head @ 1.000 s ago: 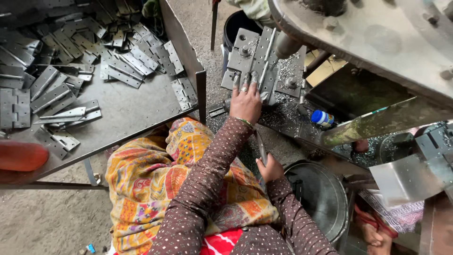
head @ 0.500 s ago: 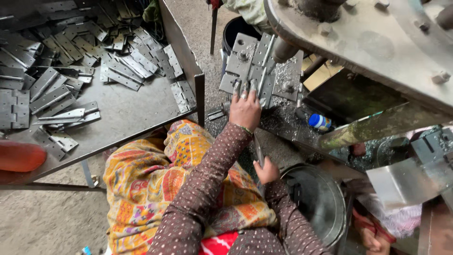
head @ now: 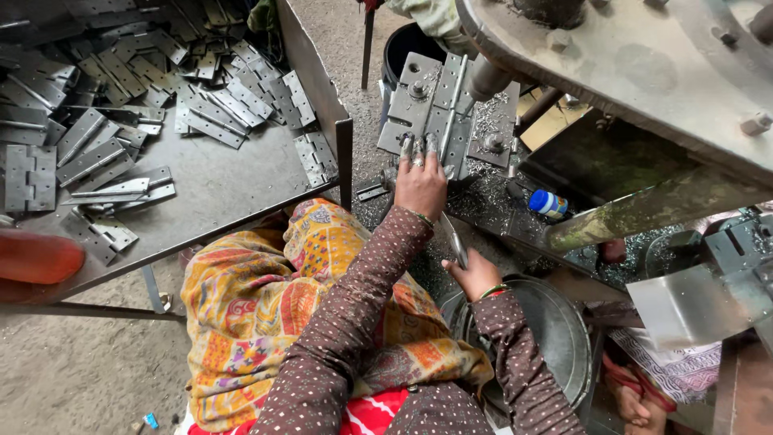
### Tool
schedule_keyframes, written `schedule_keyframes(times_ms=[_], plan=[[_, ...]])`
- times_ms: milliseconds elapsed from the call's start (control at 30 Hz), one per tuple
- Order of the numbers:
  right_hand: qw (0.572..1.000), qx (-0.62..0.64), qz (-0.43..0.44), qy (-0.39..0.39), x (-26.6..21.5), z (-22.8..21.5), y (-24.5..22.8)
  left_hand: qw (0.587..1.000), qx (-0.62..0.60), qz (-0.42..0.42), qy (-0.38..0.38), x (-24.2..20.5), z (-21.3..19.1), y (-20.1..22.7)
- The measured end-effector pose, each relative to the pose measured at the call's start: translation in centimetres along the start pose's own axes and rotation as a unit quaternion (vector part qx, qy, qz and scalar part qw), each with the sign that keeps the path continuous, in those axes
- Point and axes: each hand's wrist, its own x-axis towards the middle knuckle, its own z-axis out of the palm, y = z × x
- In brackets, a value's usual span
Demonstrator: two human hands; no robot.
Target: The person picks metal hinges from a tray and places them into a press machine to process them. They handle the hinges one at a time, repeatedly loading and unloading the press, then placing the processed pieces into a metal bowl.
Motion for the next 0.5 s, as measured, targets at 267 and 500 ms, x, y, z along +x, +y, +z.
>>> schedule_keyframes(times_ms=[267, 500], plan=[[0.994, 0.007, 0.037, 0.101, 0.2, 11.1, 3.7, 0.999, -0.012, -0.005, -0.036, 0.8, -0.6, -0.5], [0.993, 0.056, -0.008, 0.104, 0.7, 11.7, 4.6, 1.000, 0.000, 0.016, -0.002, 0.2, -1.0, -0.8]])
